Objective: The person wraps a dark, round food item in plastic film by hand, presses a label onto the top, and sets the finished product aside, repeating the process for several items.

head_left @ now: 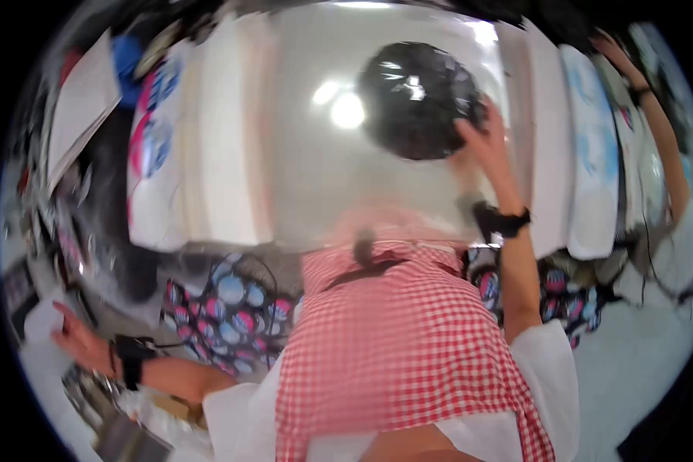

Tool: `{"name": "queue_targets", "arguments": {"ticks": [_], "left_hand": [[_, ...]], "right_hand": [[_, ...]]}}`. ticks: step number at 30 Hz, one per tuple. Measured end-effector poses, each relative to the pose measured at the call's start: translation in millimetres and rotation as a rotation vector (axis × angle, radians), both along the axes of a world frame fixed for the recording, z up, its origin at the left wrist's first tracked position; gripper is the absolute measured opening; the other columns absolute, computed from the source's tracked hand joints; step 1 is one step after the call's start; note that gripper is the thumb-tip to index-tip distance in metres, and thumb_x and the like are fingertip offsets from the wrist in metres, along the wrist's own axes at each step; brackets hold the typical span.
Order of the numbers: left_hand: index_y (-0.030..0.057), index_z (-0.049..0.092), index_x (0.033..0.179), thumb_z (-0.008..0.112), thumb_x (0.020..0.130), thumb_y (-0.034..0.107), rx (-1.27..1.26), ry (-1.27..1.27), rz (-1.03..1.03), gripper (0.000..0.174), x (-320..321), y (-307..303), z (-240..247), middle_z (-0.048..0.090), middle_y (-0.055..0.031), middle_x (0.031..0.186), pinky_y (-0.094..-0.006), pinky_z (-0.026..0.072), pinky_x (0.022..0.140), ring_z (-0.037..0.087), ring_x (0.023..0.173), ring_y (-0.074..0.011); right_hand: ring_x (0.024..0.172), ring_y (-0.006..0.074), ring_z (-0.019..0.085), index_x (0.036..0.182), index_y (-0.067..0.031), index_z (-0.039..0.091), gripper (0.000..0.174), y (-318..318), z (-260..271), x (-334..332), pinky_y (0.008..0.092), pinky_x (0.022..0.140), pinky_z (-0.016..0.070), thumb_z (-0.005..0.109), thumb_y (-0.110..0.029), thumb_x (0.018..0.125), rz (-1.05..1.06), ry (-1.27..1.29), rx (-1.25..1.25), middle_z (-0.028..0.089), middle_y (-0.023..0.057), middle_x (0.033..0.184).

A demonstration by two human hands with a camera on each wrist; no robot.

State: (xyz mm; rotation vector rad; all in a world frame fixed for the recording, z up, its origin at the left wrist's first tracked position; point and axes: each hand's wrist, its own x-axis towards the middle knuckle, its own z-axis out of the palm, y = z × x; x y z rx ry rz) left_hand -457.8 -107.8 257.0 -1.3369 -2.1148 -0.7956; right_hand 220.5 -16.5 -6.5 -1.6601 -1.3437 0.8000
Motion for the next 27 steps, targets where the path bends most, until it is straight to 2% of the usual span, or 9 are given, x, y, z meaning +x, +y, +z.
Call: {"name": "queue_targets", "arguments": {"ticks": [1,2,5,8,9,16,20,23,27], "left_hand": [[-0.0066,0.053,0.093,0.053,0.098,0.012,-0.071,0.324,0.041,0.019,62,19,-10,0.053,-0.0204,0.090,-0.0385,0.0514,0.083,0.056,0.084,-0.0271],[-0.0043,0.055,0.098,0.052,0.098,0.013,-0.013,0.447,0.023,0.018,104,27,-22,0.055,-0.0192,0.093,-0.0391,0.0503,0.080,0.057,0.084,-0.0284],[0.0026,0.061,0.113,0.047,0.099,0.018,-0.273,0.790,0.351,0.025,241,93,-142,0.061,-0.0154,0.102,-0.0409,0.0469,0.071,0.061,0.085,-0.0322],[-0.0008,0.055,0.129,0.051,0.088,-0.003,-0.144,-0.023,-1.063,0.041,385,137,-181,0.051,-0.0199,0.137,-0.0413,0.0408,0.105,0.046,0.130,-0.0353],[0.0005,0.056,0.129,0.053,0.084,-0.007,-0.170,-0.058,-1.148,0.045,406,144,-195,0.048,-0.0195,0.139,-0.0417,0.0415,0.104,0.045,0.131,-0.0357],[0.0086,0.059,0.128,0.054,0.076,-0.015,-0.477,-0.028,-1.315,0.056,420,145,-241,0.048,-0.0173,0.140,-0.0392,0.0455,0.100,0.046,0.130,-0.0348],[0.0217,0.059,0.130,0.059,0.089,0.018,-0.789,0.121,-1.264,0.042,423,145,-195,0.045,-0.0115,0.144,-0.0620,0.0263,0.107,0.043,0.133,-0.0297],[0.0277,0.058,0.131,0.056,0.090,0.036,-0.931,0.183,-1.345,0.042,446,159,-178,0.040,-0.0079,0.148,-0.0667,0.0158,0.106,0.041,0.134,-0.0267],[0.0254,0.052,0.136,0.061,0.086,0.041,-0.558,0.225,-1.355,0.053,444,180,-230,0.035,-0.0099,0.151,-0.0615,0.0176,0.108,0.038,0.135,-0.0292]], "right_hand": [[0.114,0.0312,0.052,0.142,-0.0061,0.036,0.077,1,3,-7,0.0407,0.099,0.0437,0.077,-0.022,0.079,-0.017,0.274,-0.051,0.040,0.0182,0.136],[0.109,0.0255,0.054,0.141,-0.0075,0.037,0.076,3,4,-13,0.0358,0.093,0.0482,0.077,-0.010,0.076,-0.025,0.159,-0.019,0.041,0.0143,0.131],[0.107,0.0210,0.055,0.137,-0.0092,0.042,0.069,9,15,-33,0.0317,0.085,0.0519,0.073,-0.003,0.076,-0.044,0.467,-0.044,0.046,0.0117,0.125],[0.105,0.0212,0.056,0.135,-0.0080,0.045,0.069,15,2,-38,0.0314,0.083,0.0538,0.073,0.000,0.073,-0.056,0.400,-0.023,0.046,0.0126,0.125],[0.105,0.0211,0.057,0.134,-0.0075,0.046,0.068,16,-1,-38,0.0316,0.083,0.0541,0.073,0.000,0.072,-0.066,0.401,-0.019,0.046,0.0125,0.125],[0.109,0.0221,0.056,0.134,-0.0076,0.047,0.070,15,-4,-39,0.0332,0.083,0.0550,0.074,0.001,0.071,-0.070,0.350,0.038,0.047,0.0119,0.125],[0.110,0.0226,0.057,0.134,-0.0065,0.047,0.068,15,-5,-37,0.0337,0.085,0.0545,0.074,0.000,0.072,-0.063,0.398,0.000,0.047,0.0116,0.124],[0.111,0.0227,0.056,0.134,-0.0064,0.048,0.068,15,-7,-34,0.0338,0.086,0.0542,0.074,-0.002,0.072,-0.045,0.416,-0.012,0.047,0.0113,0.125],[0.109,0.0215,0.059,0.134,-0.0055,0.047,0.065,15,-24,-31,0.0340,0.087,0.0538,0.073,-0.004,0.075,-0.047,0.500,-0.013,0.050,0.0134,0.126]]}}
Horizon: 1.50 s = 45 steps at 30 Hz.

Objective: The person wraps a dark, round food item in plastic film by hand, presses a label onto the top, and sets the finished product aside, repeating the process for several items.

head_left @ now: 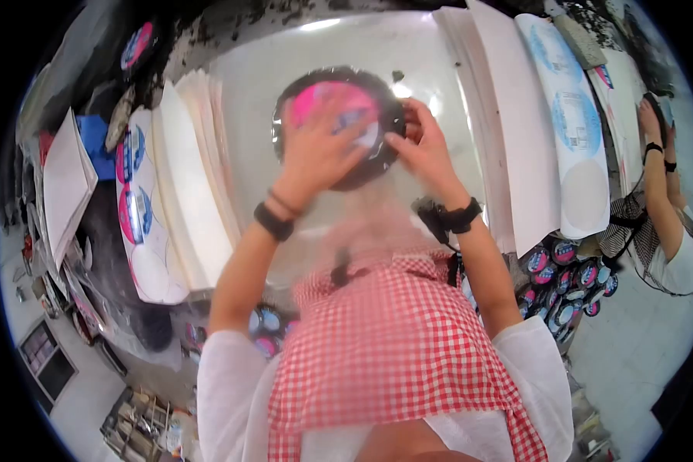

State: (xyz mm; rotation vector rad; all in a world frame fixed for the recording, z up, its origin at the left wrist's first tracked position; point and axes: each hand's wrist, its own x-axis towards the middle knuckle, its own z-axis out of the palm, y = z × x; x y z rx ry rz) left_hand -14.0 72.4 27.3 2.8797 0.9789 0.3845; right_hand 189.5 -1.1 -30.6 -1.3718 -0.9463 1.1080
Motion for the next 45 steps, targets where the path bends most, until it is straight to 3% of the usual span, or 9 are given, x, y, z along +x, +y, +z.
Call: {"name": "queue_targets", "arguments": {"ticks": [5,8,11,13,17,20,27,34,45], "left_hand": [[-0.0050,0.043,0.135,0.068,0.089,0.026,-0.644,-0.657,0.461,0.060,-66,11,-30,0.055,-0.0179,0.126,-0.0348,0.0432,0.098,0.055,0.114,-0.0255],[0.0023,0.036,0.141,0.062,0.093,0.015,-1.306,-1.357,0.592,0.056,-101,-4,14,0.055,-0.0088,0.129,-0.0346,0.0455,0.096,0.055,0.114,-0.0206],[0.0020,0.042,0.139,0.060,0.089,0.014,-1.547,-2.366,-0.221,0.055,-173,-27,64,0.058,-0.0090,0.122,-0.0350,0.0478,0.088,0.058,0.104,-0.0205],[0.0063,0.024,0.151,0.072,0.076,0.009,-1.242,-2.241,-1.388,0.089,-172,-25,123,0.057,-0.0112,0.114,-0.0328,0.0523,0.075,0.061,0.090,-0.0207],[0.0195,0.017,0.154,0.076,0.078,0.016,-1.013,-2.113,-0.682,0.096,-190,-36,140,0.050,-0.0077,0.124,-0.0318,0.0529,0.071,0.060,0.090,-0.0192],[0.0216,0.016,0.154,0.078,0.079,0.030,-1.221,-2.101,-0.227,0.097,-163,-32,116,0.044,-0.0038,0.126,-0.0362,0.0456,0.085,0.052,0.102,-0.0179],[0.0108,0.018,0.153,0.056,0.096,0.036,-1.667,-1.896,-0.128,0.072,-102,1,43,0.048,-0.0096,0.132,-0.0351,0.0423,0.093,0.050,0.110,-0.0187],[0.0122,0.016,0.152,0.048,0.101,0.037,-1.404,-1.409,0.258,0.066,-11,0,21,0.038,-0.0187,0.145,-0.0395,0.0413,0.104,0.045,0.129,-0.0264],[0.0007,0.043,0.138,0.058,0.097,0.023,-0.676,-1.080,0.655,0.049,-18,-45,-26,0.056,-0.0153,0.129,-0.0358,0.0439,0.098,0.054,0.117,-0.0244]], "right_hand": [[0.105,0.0162,0.060,0.137,-0.0019,0.040,0.062,1,32,-2,0.0306,0.085,0.0522,0.070,-0.007,0.082,0.133,-0.047,-0.003,0.055,0.0118,0.125],[0.092,0.0167,0.063,0.129,-0.0069,0.050,0.052,20,101,-17,0.0300,0.082,0.0527,0.072,-0.013,0.082,0.252,0.028,0.052,0.062,0.0070,0.112],[0.097,0.0192,0.064,0.121,-0.0095,0.058,0.038,83,116,21,0.0299,0.080,0.0525,0.068,-0.025,0.088,0.272,-0.280,0.269,0.067,0.0102,0.101],[0.100,0.0238,0.065,0.116,-0.0033,0.061,0.048,141,117,77,0.0333,0.083,0.0509,0.064,-0.043,0.089,-0.093,-0.611,0.171,0.069,0.0141,0.097],[0.117,0.0393,0.054,0.125,0.0055,0.052,0.090,251,32,197,0.0465,0.096,0.0421,0.061,-0.069,0.076,-0.575,-1.060,-0.436,0.060,0.0242,0.121],[0.111,0.0398,0.059,0.116,0.0136,0.056,0.096,290,-17,236,0.0433,0.096,0.0418,0.070,-0.069,0.069,-0.483,-1.039,-0.581,0.061,0.0264,0.119],[0.113,0.0372,0.056,0.127,0.0124,0.039,0.083,289,-18,237,0.0480,0.097,0.0439,0.086,-0.020,0.067,-0.463,0.198,-0.113,0.051,0.0247,0.130],[0.110,0.0280,0.058,0.133,0.0023,0.030,0.075,126,104,98,0.0378,0.092,0.0510,0.078,0.000,0.075,-0.264,0.326,0.073,0.053,0.0192,0.121],[0.130,0.0292,0.040,0.143,0.0004,0.029,0.072,-30,42,-30,0.0376,0.108,0.0341,0.069,-0.022,0.087,-0.096,-0.021,-0.045,0.041,0.0193,0.140]]}}
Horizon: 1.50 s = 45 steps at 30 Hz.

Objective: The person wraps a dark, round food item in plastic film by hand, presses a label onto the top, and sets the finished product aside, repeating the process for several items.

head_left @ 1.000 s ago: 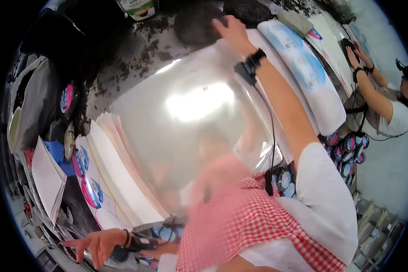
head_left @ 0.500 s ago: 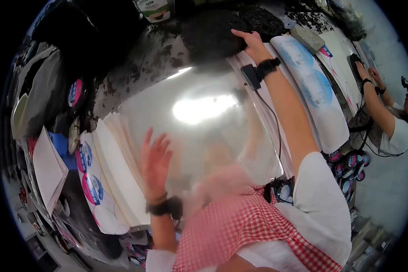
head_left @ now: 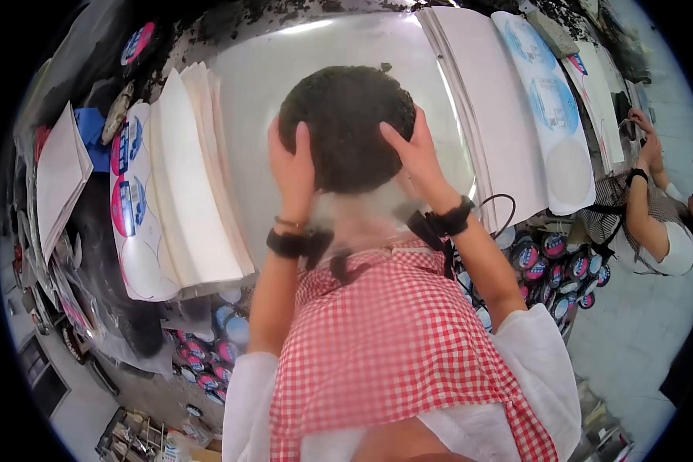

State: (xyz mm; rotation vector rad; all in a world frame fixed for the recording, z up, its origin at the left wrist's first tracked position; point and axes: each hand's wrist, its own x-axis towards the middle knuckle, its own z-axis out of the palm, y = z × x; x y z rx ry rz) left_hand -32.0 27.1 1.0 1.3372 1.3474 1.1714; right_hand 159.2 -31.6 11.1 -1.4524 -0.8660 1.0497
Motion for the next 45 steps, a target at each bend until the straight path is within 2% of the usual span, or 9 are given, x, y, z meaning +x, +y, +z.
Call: {"name": "queue_targets", "arguments": {"ticks": [5,8,18,28,31,34,37,42,45], "left_hand": [[0.0012,0.046,0.135,0.059,0.095,0.024,0.218,0.336,0.135,0.048,14,7,-18,0.056,-0.0220,0.127,-0.0403,0.0439,0.097,0.056,0.114,-0.0358],[0.0040,0.049,0.135,0.060,0.093,0.022,0.228,0.586,0.106,0.047,7,2,-5,0.049,-0.0221,0.136,-0.0453,0.0394,0.100,0.049,0.124,-0.0341],[0.0148,0.038,0.146,0.052,0.093,0.030,0.355,1.195,-0.930,0.057,-121,-74,5,0.029,-0.0111,0.155,-0.0529,0.0033,0.115,0.023,0.145,-0.0261],[0.0089,0.063,0.081,0.066,0.087,0.022,-0.060,0.515,-0.986,0.015,-143,-43,13,0.049,-0.0043,0.144,-0.0479,0.0114,0.116,0.025,0.144,-0.0260],[0.0039,0.061,0.079,0.065,0.090,0.021,0.222,0.607,-1.015,0.020,-129,-36,27,0.063,-0.0053,0.122,-0.0415,0.0366,0.102,0.050,0.122,-0.0252],[-0.0002,0.063,0.085,0.065,0.090,0.022,-0.257,0.567,-1.059,0.023,-115,-19,22,0.064,-0.0053,0.095,-0.0370,0.0469,0.074,0.060,0.086,-0.0235],[0.0014,0.062,0.084,0.063,0.088,0.020,-0.293,0.534,-0.726,0.019,-106,-20,17,0.059,-0.0140,0.082,-0.0401,0.0456,0.067,0.059,0.074,-0.0312],[0.0046,0.065,0.086,0.065,0.088,0.020,0.075,0.661,-1.201,0.015,-110,-18,21,0.058,-0.0136,0.080,-0.0381,0.0457,0.063,0.056,0.071,-0.0320],[0.0077,0.066,0.089,0.066,0.085,0.018,0.056,0.715,-1.228,0.011,-93,40,54,0.061,-0.0124,0.091,-0.0383,0.0469,0.067,0.058,0.078,-0.0310]], "right_hand": [[0.131,0.0369,0.038,0.142,-0.0024,0.034,0.074,15,8,-14,0.0439,0.108,0.0334,0.071,-0.024,0.082,-0.007,-1.128,0.201,0.039,0.0224,0.141],[0.137,0.0332,0.033,0.140,-0.0229,0.048,0.057,11,-7,-22,0.0514,0.111,0.0249,0.061,-0.044,0.087,0.449,-1.303,0.325,0.037,0.0137,0.149],[0.137,0.0298,0.033,0.132,-0.0181,0.054,0.053,11,-12,-25,0.0515,0.111,0.0229,0.052,-0.051,0.090,0.476,-1.405,0.315,0.037,0.0142,0.149],[0.129,0.0298,0.040,0.125,-0.0129,0.056,0.043,25,-16,-18,0.0456,0.106,0.0312,0.057,-0.040,0.091,0.398,-1.315,0.490,0.047,0.0131,0.138],[0.119,0.0301,0.047,0.116,-0.0098,0.059,0.032,28,-18,-12,0.0406,0.099,0.0405,0.062,-0.027,0.089,0.508,-1.176,0.548,0.054,0.0115,0.126],[0.111,0.0309,0.050,0.106,-0.0083,0.061,0.021,29,-13,-12,0.0386,0.093,0.0449,0.063,-0.017,0.087,0.561,-1.031,0.546,0.056,0.0097,0.119],[0.114,0.0322,0.048,0.105,-0.0079,0.061,0.020,33,-9,-2,0.0400,0.096,0.0427,0.062,-0.017,0.088,0.640,-0.890,0.481,0.055,0.0103,0.122],[0.121,0.0344,0.044,0.105,-0.0105,0.065,0.023,41,-6,13,0.0414,0.102,0.0390,0.062,-0.028,0.091,0.870,-1.122,0.657,0.054,0.0127,0.124],[0.127,0.0337,0.037,0.100,-0.0117,0.068,0.022,45,28,16,0.0411,0.109,0.0297,0.060,-0.029,0.090,1.046,-0.656,0.066,0.039,0.0129,0.146]]}}
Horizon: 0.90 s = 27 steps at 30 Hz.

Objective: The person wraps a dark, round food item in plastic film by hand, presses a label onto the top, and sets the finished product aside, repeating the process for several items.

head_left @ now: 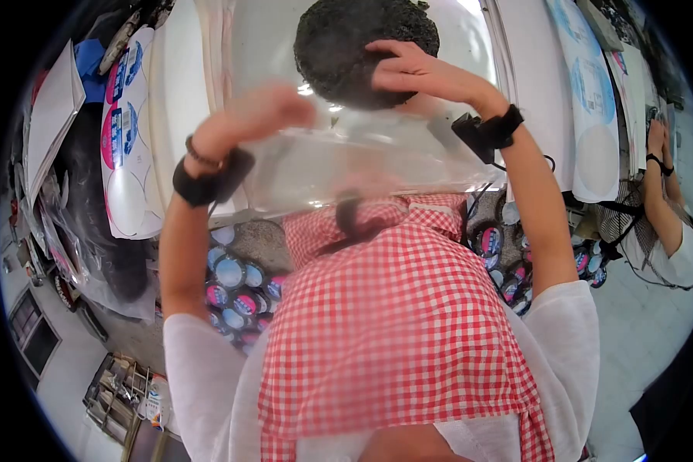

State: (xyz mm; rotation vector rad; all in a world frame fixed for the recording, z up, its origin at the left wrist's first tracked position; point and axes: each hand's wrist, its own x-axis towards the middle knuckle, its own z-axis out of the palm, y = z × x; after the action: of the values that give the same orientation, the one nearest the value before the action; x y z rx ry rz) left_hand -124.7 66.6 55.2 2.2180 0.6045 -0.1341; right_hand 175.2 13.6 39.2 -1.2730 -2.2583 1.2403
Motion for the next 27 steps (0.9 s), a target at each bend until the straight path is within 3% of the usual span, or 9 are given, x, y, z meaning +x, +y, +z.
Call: {"name": "queue_targets", "arguments": {"ticks": [4,7,8,10,13,21,22,24,27], "left_hand": [[0.0115,0.065,0.094,0.064,0.083,0.016,1.425,-0.197,0.500,0.012,70,-10,16,0.062,-0.0095,0.099,-0.0377,0.0462,0.073,0.059,0.089,-0.0273],[0.0039,0.062,0.113,0.066,0.084,0.037,0.638,-0.178,0.666,0.045,97,-74,-24,0.055,-0.0130,0.118,-0.0427,0.0385,0.091,0.052,0.108,-0.0305],[0.0014,0.058,0.119,0.065,0.085,0.040,0.720,-0.148,0.700,0.052,107,-74,-34,0.051,-0.0153,0.123,-0.0437,0.0358,0.094,0.048,0.113,-0.0317],[-0.0035,0.049,0.130,0.062,0.086,0.044,0.878,-0.077,0.764,0.067,120,-69,-54,0.044,-0.0199,0.134,-0.0457,0.0303,0.100,0.040,0.124,-0.0340],[-0.0062,0.038,0.138,0.055,0.090,0.040,0.808,0.027,0.780,0.068,121,-64,-72,0.034,-0.0238,0.142,-0.0482,0.0257,0.104,0.031,0.132,-0.0375],[-0.0023,0.036,0.143,0.047,0.094,0.026,0.824,0.085,0.858,0.057,128,-68,-62,0.030,-0.0273,0.142,-0.0548,0.0222,0.107,0.028,0.132,-0.0433],[-0.0016,0.035,0.143,0.048,0.094,0.025,0.845,0.106,0.840,0.057,130,-67,-60,0.032,-0.0277,0.141,-0.0550,0.0235,0.107,0.029,0.130,-0.0436],[-0.0001,0.035,0.144,0.050,0.093,0.021,0.892,0.141,0.800,0.057,132,-63,-56,0.035,-0.0285,0.138,-0.0554,0.0261,0.105,0.033,0.128,-0.0443],[0.0054,0.034,0.146,0.055,0.090,0.015,0.013,-0.585,0.959,0.060,127,-55,-61,0.041,-0.0291,0.132,-0.0554,0.0283,0.104,0.037,0.124,-0.0464]], "right_hand": [[0.110,0.0233,0.054,0.087,-0.0029,0.066,0.018,14,12,15,0.0356,0.093,0.0443,0.064,-0.021,0.086,0.083,-0.068,-0.248,0.040,0.0158,0.148],[0.095,0.0203,0.061,0.084,0.0007,0.064,0.019,43,14,23,0.0338,0.081,0.0490,0.063,-0.018,0.086,0.144,-0.091,-0.257,0.049,0.0157,0.141],[0.090,0.0199,0.062,0.084,0.0016,0.063,0.019,47,12,22,0.0336,0.078,0.0497,0.063,-0.017,0.086,0.183,-0.101,-0.218,0.052,0.0153,0.139],[0.082,0.0301,0.063,0.077,0.0042,0.061,0.020,41,25,8,0.0363,0.069,0.0472,0.065,-0.015,0.078,0.169,-0.077,-0.089,0.064,0.0164,0.080],[0.079,0.0323,0.059,0.088,-0.0001,0.062,0.030,-10,63,-16,0.0383,0.071,0.0471,0.071,-0.025,0.073,-0.232,-0.220,1.016,0.063,0.0122,0.090],[0.133,0.0451,0.035,0.130,-0.0145,0.056,0.054,-48,-17,-37,0.0540,0.103,0.0347,0.066,-0.034,0.082,-0.743,-0.643,0.644,0.035,0.0300,0.143],[0.137,0.0469,0.027,0.132,-0.0208,0.056,0.049,-38,-28,-41,0.0598,0.105,0.0295,0.063,-0.035,0.086,-0.717,-0.544,0.610,0.022,0.0328,0.150],[0.130,0.0454,0.037,0.128,-0.0128,0.057,0.046,-21,-46,-54,0.0558,0.101,0.0355,0.065,-0.024,0.084,-0.664,-0.216,0.613,0.038,0.0265,0.141],[0.121,0.0426,0.044,0.119,-0.0079,0.059,0.042,-13,-37,-63,0.0507,0.095,0.0403,0.067,-0.014,0.079,-0.876,0.414,0.120,0.047,0.0198,0.132]]}}
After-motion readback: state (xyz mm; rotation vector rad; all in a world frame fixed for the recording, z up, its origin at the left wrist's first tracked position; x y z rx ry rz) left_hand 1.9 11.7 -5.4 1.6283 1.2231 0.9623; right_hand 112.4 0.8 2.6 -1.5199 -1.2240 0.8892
